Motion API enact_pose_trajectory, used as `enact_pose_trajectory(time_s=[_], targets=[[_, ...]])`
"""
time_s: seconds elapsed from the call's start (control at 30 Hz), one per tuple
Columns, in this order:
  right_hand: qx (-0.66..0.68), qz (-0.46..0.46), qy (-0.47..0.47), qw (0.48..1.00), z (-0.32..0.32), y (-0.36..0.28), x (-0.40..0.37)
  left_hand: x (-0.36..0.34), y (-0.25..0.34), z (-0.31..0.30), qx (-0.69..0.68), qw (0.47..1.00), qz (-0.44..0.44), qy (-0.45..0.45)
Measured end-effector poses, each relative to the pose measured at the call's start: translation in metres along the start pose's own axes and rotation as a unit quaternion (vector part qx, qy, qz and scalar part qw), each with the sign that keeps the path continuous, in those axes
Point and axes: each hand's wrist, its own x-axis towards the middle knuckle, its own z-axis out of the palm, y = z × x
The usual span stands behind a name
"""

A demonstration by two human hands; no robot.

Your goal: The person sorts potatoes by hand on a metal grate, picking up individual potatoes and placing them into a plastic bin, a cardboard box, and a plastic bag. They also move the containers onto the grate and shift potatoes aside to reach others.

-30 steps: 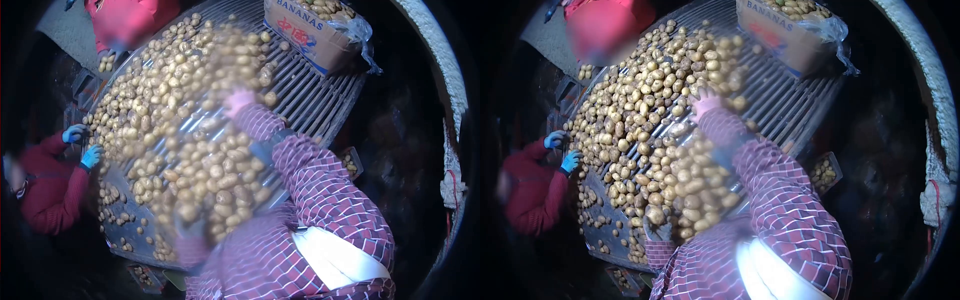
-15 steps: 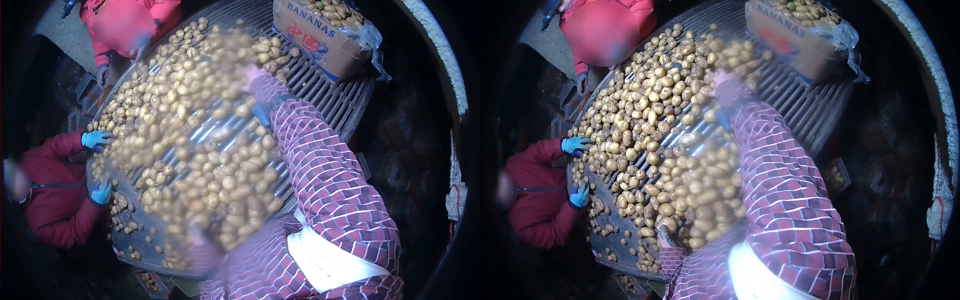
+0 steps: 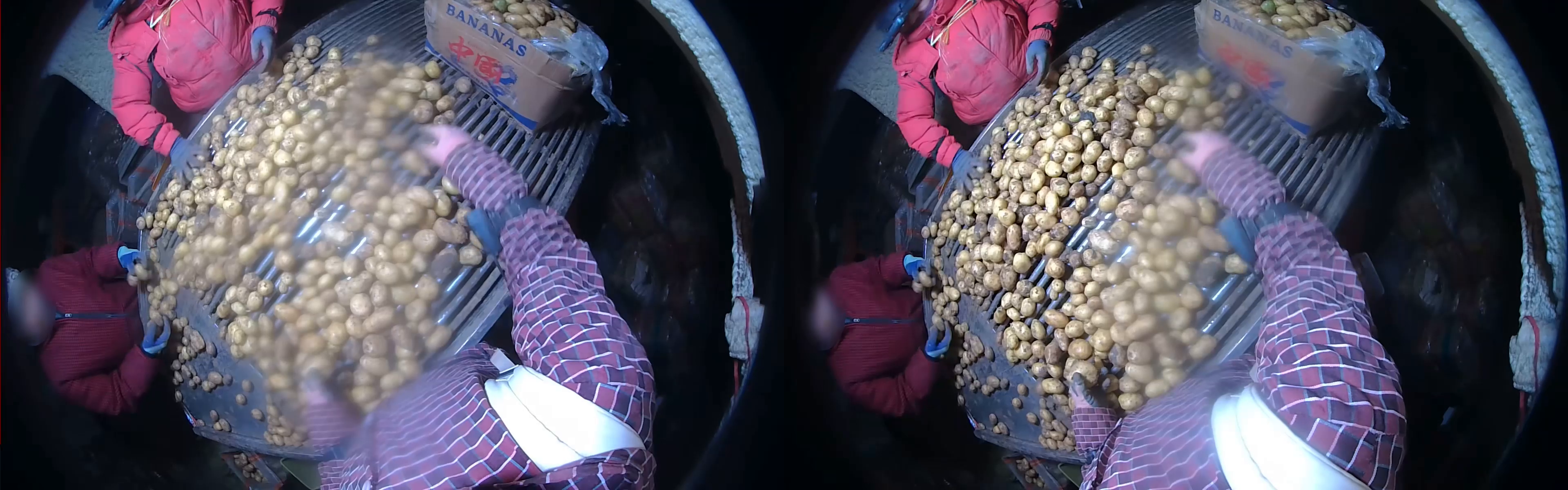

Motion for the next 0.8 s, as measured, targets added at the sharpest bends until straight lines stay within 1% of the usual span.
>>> enact_pose_trajectory(time_s=[0.07, 0.1, 0.13, 0.2, 0.3, 0.4, 0.43, 0.5, 0.53, 0.57, 0.6, 0.63, 0.67, 0.7, 0.73, 0.77, 0.8], targets=[[-0.044, 0.038, 0.024, 0.998, 0.002, 0.039, 0.043, 0.001, 0.003, 0.0, -0.004, 1.0, -0.003, 0.005], [-0.078, 0.11, -0.015, 0.991, 0.0, 0.042, 0.063, 0.003, 0.005, 0.001, -0.005, 1.0, -0.004, 0.011], [-0.063, 0.079, 0.028, 0.995, 0.011, 0.06, 0.08, 0.005, 0.008, 0.002, -0.008, 1.0, -0.005, 0.016], [-0.106, 0.057, 0.016, 0.993, 0.038, 0.096, 0.125, 0.009, 0.01, 0.002, -0.014, 1.0, -0.008, 0.026], [-0.164, 0.144, -0.032, 0.975, 0.051, 0.062, 0.136, 0.016, 0.013, 0.004, -0.023, 0.999, -0.008, 0.03], [-0.276, 0.195, -0.006, 0.941, 0.025, -0.004, 0.095, 0.022, 0.011, 0.009, -0.033, 0.999, -0.013, 0.024], [-0.28, 0.221, -0.074, 0.931, 0.019, -0.007, 0.101, 0.023, 0.011, 0.011, -0.037, 0.999, -0.013, 0.017], [-0.161, 0.158, -0.055, 0.973, 0.021, 0.004, 0.1, 0.026, 0.011, 0.019, -0.058, 0.998, -0.014, -0.003], [-0.099, 0.123, -0.046, 0.986, 0.025, 0.009, 0.099, 0.031, 0.01, 0.024, -0.098, 0.995, -0.005, -0.035], [0.029, 0.083, -0.072, 0.994, 0.03, 0.011, 0.093, 0.033, 0.01, 0.026, -0.139, 0.988, 0.005, -0.065], [0.155, 0.04, -0.097, 0.982, 0.037, 0.012, 0.082, 0.036, 0.011, 0.03, -0.179, 0.979, 0.015, -0.095], [0.278, -0.002, -0.12, 0.953, 0.044, 0.01, 0.065, 0.035, 0.02, 0.048, -0.216, 0.968, 0.012, -0.123], [0.397, 0.014, -0.148, 0.906, 0.021, -0.039, 0.02, 0.029, 0.034, 0.073, -0.252, 0.956, 0.008, -0.15], [0.397, 0.01, -0.175, 0.901, 0.027, -0.053, -0.008, 0.031, 0.036, 0.079, -0.269, 0.946, 0.007, -0.182], [0.4, -0.058, -0.239, 0.883, 0.032, -0.07, -0.04, 0.033, 0.038, 0.084, -0.285, 0.934, 0.004, -0.215], [0.405, -0.125, -0.301, 0.854, 0.036, -0.087, -0.072, 0.035, 0.037, 0.083, -0.281, 0.933, 0.003, -0.225], [0.38, -0.112, -0.299, 0.868, 0.036, -0.083, -0.077, 0.037, 0.036, 0.083, -0.27, 0.936, 0.002, -0.226]])
